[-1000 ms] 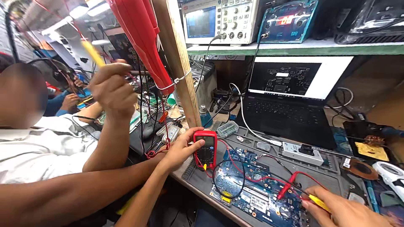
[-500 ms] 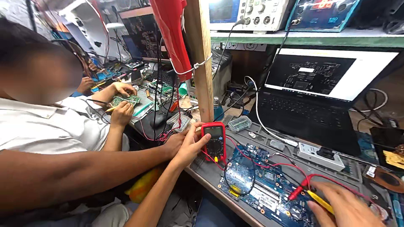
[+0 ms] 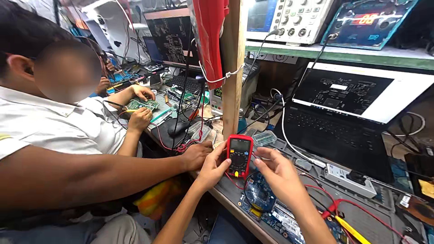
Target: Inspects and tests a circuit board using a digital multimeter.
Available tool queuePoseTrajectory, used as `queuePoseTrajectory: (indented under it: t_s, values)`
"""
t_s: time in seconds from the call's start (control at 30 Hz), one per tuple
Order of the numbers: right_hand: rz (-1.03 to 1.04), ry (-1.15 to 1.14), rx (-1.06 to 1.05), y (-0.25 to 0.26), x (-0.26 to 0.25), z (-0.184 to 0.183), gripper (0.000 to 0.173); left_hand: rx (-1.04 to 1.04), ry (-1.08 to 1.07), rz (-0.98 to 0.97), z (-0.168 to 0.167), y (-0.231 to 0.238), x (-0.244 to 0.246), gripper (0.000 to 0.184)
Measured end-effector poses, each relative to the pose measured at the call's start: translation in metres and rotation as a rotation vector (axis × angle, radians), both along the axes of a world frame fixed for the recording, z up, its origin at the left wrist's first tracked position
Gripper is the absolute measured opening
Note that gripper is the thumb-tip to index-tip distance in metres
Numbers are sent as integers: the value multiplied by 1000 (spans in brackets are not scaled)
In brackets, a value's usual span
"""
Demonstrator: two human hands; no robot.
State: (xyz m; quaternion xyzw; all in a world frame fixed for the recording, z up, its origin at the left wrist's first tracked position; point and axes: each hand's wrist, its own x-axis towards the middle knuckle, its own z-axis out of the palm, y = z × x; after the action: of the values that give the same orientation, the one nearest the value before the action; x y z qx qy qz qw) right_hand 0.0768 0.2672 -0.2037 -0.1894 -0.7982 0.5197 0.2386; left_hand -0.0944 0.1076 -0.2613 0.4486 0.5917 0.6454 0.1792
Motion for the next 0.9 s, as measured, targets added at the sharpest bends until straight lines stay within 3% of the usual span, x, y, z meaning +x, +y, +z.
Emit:
queuePoseTrajectory:
  t_s: [0.1,0.23,0.33,0.43,0.57,0.67,0.9]
  values:
    - [12,-110,202,-3,-2,-19,38,-86,153,56,-3,-17,10,65]
    - [16,-230,393,-8,3,-44,40,-317,483,200,-9,-45,30,53]
    - [-17,-237,421,-11,5,-49,38,-274,595,290,-26,-51,33,41]
    - [-98,-100,404,-11,7,-44,30,-236,678,409,-29,-53,33,30]
    - [-167,71,304,-8,12,-18,25,-161,526,485,-1,-51,38,28]
    - [-136,114,179,-4,4,-8,26,-77,325,420,15,-36,35,31]
    - [-186,150,196,-9,-25,-30,42,37,55,523,7,11,35,40]
